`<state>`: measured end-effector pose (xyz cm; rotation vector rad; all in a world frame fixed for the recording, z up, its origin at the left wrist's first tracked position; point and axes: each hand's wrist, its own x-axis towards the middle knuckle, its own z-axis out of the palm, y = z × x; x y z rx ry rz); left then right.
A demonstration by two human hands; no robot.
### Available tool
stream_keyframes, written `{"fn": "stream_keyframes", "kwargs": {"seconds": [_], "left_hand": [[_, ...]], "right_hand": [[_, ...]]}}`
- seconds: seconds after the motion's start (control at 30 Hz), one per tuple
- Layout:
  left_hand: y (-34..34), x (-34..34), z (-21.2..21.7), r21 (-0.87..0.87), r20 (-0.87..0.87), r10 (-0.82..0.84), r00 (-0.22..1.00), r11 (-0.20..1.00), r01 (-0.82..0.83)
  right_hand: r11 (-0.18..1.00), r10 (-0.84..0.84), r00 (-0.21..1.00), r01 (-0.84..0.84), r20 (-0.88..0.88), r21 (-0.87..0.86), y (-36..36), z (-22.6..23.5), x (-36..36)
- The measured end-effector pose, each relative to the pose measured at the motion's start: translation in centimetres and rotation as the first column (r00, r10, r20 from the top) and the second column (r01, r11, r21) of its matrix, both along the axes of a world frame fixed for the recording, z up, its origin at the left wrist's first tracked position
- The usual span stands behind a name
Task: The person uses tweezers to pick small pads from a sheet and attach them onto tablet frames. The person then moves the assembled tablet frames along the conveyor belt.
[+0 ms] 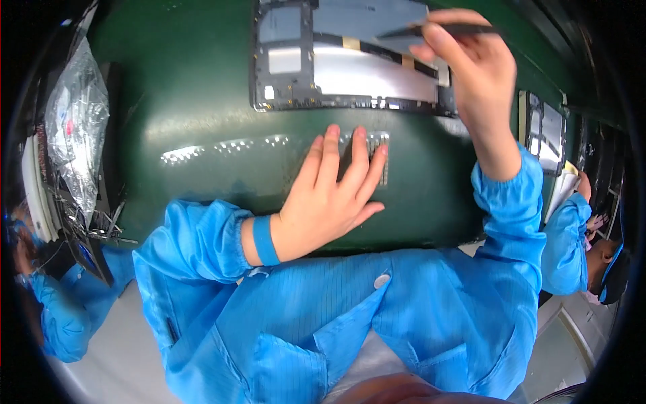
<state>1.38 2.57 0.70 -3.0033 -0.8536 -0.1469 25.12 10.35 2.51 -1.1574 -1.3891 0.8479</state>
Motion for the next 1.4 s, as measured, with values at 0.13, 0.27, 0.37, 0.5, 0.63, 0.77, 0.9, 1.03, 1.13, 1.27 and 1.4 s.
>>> {"fn": "stream_keyframes", "kwargs": {"seconds": [0.13, 0.27, 0.37, 0.5, 0.63, 0.77, 0.9, 1.03, 1.13, 1.27, 1.4], "left_hand": [[0.0, 0.0, -0.1, 0.010, 0.045, -0.021, 0.999, 1.000, 0.020], [0.2, -0.2, -0.2, 0.004, 0.066, -0.028, 0.997, 1.000, 0.028], [0.1, -0.3, -0.6, 0.015, 0.068, -0.022, 0.997, 1.000, 0.021], [0.1, -0.2, -0.8, 0.020, 0.078, -0.014, 0.997, 1.000, 0.013], [0.1, -0.1, -0.8, 0.017, 0.071, -0.011, 0.997, 1.000, 0.010], [0.1, -0.3, -0.9, 0.002, 0.068, -0.002, 0.998, 1.000, 0.002], [0.0, -0.3, -0.9, -0.003, 0.070, 0.003, 0.998, 1.000, -0.003], [0.0, -0.2, -0.5, 0.021, 0.060, -0.005, 0.998, 1.000, 0.004], [0.4, 0.1, 0.3, 0.030, 0.056, -0.052, 0.997, 0.998, 0.051], [1.9, 0.6, 2.5, -0.032, 0.068, -0.065, 0.996, 0.997, 0.067], [4.7, 4.0, 4.2, 0.051, 0.129, -0.181, 0.975, 0.983, 0.175]], "right_hand": [[0.784, 0.612, 0.656, -0.429, -0.443, 0.448, 8.0, -1.3, -2.4], [0.971, 0.057, 0.988, -0.089, -0.146, -0.223, 9.0, 0.0, -3.2], [0.981, 0.066, 0.996, -0.076, -0.062, -0.179, 9.5, -1.6, -3.3], [0.980, 0.051, 0.994, -0.068, -0.096, -0.188, 9.3, -1.6, -2.9], [0.977, 0.027, 0.991, -0.054, -0.131, -0.206, 9.0, -0.7, -3.9], [0.965, -0.011, 0.988, -0.030, -0.156, -0.262, 8.8, 0.0, -4.6], [0.966, 0.002, 0.985, -0.046, -0.171, -0.255, 8.8, -0.3, -4.7], [0.993, 0.033, 0.999, -0.036, -0.027, -0.114, 8.7, -0.9, -3.5], [1.000, -0.004, 1.000, 0.005, -0.018, 0.030, 7.9, -0.3, -1.2], [0.980, -0.121, 0.988, 0.134, -0.099, 0.144, 4.3, 1.5, 3.0], [0.856, -0.498, 0.866, 0.498, -0.042, 0.139, -1.0, 2.5, 11.0]]}}
